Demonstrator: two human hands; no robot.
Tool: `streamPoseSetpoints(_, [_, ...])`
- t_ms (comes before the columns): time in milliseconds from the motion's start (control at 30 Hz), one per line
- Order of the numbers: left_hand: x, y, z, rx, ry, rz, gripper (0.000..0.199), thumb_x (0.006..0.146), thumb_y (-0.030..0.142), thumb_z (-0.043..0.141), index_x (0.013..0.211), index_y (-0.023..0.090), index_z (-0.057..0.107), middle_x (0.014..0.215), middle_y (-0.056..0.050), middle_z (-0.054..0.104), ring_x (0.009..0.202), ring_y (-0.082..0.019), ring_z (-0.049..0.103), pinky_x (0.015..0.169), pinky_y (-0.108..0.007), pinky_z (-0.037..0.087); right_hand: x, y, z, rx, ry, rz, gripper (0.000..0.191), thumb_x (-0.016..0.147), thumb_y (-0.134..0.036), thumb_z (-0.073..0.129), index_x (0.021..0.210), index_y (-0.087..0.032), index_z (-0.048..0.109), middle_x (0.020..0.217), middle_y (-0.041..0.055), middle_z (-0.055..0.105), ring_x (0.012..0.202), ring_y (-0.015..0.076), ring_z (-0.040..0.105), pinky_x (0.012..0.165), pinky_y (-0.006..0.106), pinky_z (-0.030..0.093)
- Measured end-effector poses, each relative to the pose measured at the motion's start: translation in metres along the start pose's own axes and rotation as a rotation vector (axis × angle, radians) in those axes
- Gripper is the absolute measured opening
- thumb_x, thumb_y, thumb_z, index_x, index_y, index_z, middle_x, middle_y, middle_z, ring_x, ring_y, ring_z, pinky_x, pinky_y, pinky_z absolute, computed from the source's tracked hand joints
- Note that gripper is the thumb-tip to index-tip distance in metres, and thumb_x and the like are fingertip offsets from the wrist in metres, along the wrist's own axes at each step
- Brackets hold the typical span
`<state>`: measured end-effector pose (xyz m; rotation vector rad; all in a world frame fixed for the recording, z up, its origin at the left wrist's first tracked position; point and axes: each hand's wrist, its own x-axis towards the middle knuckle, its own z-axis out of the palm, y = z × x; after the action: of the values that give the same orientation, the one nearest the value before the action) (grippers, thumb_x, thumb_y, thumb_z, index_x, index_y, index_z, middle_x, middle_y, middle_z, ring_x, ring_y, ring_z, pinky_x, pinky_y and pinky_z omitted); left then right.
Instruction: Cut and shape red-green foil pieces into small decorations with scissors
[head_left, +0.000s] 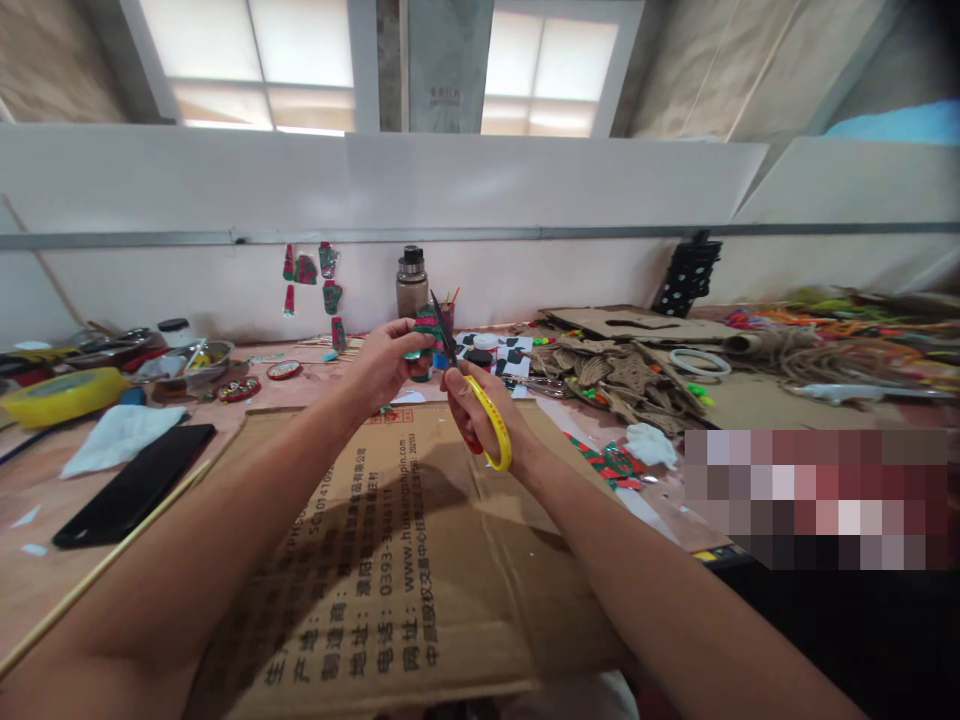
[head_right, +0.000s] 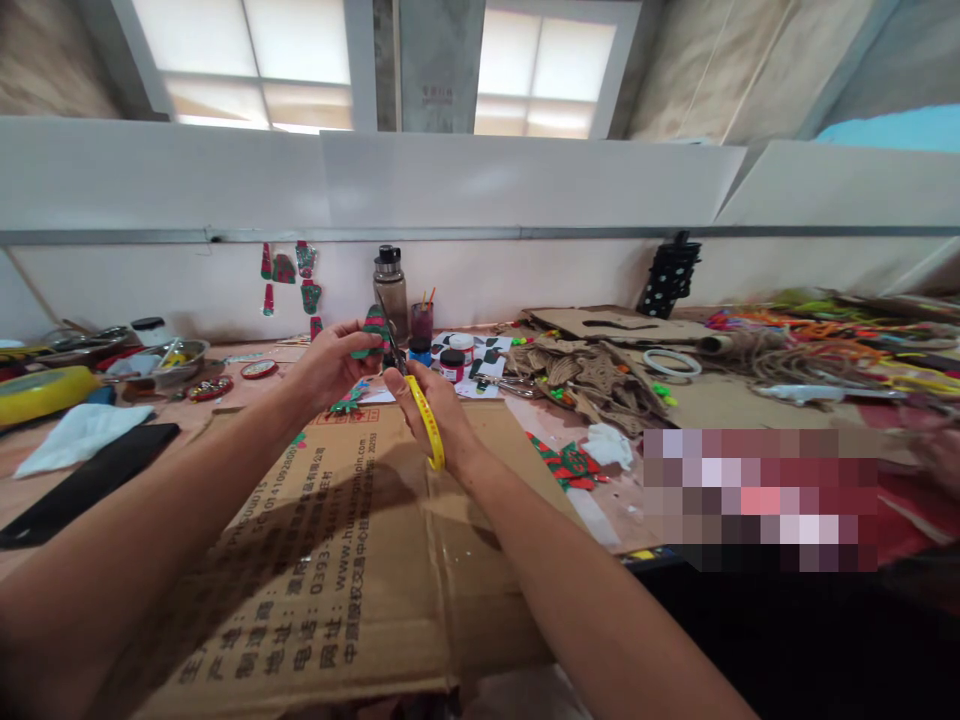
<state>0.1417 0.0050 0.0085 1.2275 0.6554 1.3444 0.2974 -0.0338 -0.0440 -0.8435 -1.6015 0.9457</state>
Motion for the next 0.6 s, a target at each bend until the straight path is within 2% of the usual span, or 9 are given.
streamPoseSetpoints(267, [0.0004,0.0008,0.0005,-0.009,0.006,0.002,0.021,0.059,0.013,0.081,0.07,0.014,0.063,0.063,0.001,0.061,0.05,-0.007,0.053,0.051,-0.021,0.044,0.0009,0.0028,0.0012,0.066,-0.008,-0.001,0.058,0.082,-0.081,0.062,0.083,-0.024,0.05,0.054,-0.0083,0.039,0.041,0.0085,0.033,0.038,0.022,0.03])
streamPoseSetpoints(600, [0.0009,0.0011,0.0006,0.006,-0.017,-0.003,0.02,0.061,0.012,0.08,0.07,0.014,0.063,0.06,0.002,0.058,0.05,-0.007,0.051,0.051,-0.021,0.042,0.0,-0.0007,0.003,0.09,0.006,0.031,0.062,0.077,-0.083,0.065,0.081,-0.023,0.049,0.054,-0.0081,0.04,0.042,0.0082,0.034,0.038,0.021,0.03])
